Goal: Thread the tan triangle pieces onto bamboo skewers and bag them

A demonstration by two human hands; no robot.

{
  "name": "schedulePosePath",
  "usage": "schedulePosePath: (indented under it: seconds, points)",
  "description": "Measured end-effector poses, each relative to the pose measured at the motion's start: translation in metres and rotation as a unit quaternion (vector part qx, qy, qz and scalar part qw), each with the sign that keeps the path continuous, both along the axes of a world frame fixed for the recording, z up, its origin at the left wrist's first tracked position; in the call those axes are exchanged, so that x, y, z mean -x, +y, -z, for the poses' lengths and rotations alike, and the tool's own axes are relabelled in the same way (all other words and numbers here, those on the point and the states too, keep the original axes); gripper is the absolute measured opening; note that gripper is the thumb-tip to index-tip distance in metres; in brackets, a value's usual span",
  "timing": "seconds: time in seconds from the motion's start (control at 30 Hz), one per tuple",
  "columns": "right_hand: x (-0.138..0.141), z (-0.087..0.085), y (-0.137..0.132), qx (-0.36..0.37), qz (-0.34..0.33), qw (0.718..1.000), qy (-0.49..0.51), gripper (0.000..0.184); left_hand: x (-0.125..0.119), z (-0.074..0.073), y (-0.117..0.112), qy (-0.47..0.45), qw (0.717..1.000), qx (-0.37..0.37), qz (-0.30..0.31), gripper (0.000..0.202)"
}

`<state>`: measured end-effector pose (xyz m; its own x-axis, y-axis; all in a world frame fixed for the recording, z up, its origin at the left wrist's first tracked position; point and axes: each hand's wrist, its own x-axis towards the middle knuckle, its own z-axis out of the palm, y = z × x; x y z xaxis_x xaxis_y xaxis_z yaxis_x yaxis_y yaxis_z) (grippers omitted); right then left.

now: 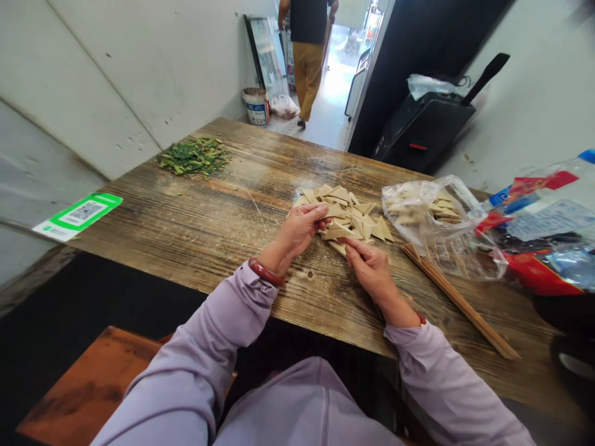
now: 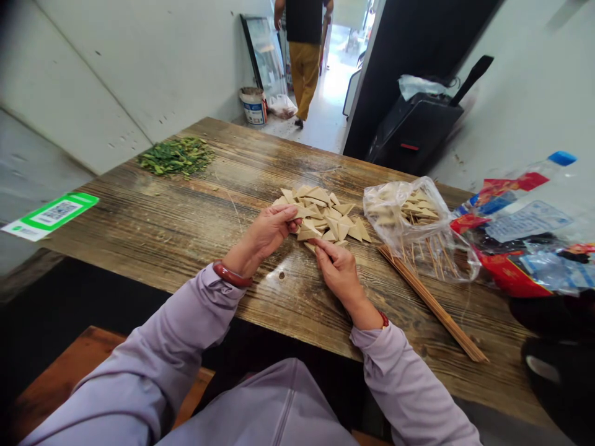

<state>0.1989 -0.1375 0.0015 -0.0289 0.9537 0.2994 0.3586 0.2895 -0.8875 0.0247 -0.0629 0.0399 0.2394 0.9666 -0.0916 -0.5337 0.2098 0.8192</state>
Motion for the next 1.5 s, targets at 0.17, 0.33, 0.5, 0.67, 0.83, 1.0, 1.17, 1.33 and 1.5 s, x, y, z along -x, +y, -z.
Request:
schedulePosePath:
  seconds: [0.17, 0.33, 0.5, 0.67, 0.83, 1.0, 1.17, 1.33, 1.5]
  points:
    - [0.001, -0.001, 0.001, 0.003, 0.004, 1.000, -0.003, 0.037, -0.001, 0.002, 0.000, 0.023, 0.999, -0.026, 0.005, 0.034]
    - [0.002, -0.003, 0.001, 0.016, 0.002, 1.000, -0.007, 0.038, -0.001, 0.003, -0.001, 0.037, 0.999, -0.036, 0.004, 0.033]
    - [0.002, -0.006, 0.001, 0.026, -0.001, 1.000, -0.006, 0.037, -0.001, 0.003, -0.001, 0.059, 0.998, -0.033, 0.001, 0.028]
    - [0.005, -0.007, 0.002, 0.037, -0.001, 0.999, 0.017, 0.035, -0.002, 0.005, 0.001, 0.090, 0.995, -0.050, -0.012, 0.025]
    - [0.007, -0.006, 0.002, 0.045, -0.006, 0.998, 0.043, 0.032, -0.002, 0.006, 0.001, 0.097, 0.993, -0.070, -0.006, 0.028]
    - [0.007, -0.007, 0.003, 0.057, -0.021, 0.996, 0.069, 0.031, -0.004, 0.008, -0.001, 0.099, 0.991, -0.086, 0.014, 0.033]
    - [0.007, -0.009, 0.005, 0.097, -0.025, 0.989, 0.112, 0.036, -0.005, 0.005, -0.001, 0.059, 0.997, -0.050, 0.028, 0.029]
    - [0.009, -0.011, 0.005, 0.135, -0.025, 0.973, 0.184, 0.043, -0.005, 0.003, -0.001, 0.061, 0.997, -0.020, 0.039, 0.032]
    - [0.011, -0.011, 0.003, 0.145, -0.031, 0.967, 0.207, 0.044, -0.008, 0.009, -0.003, 0.086, 0.992, -0.053, 0.074, 0.040]
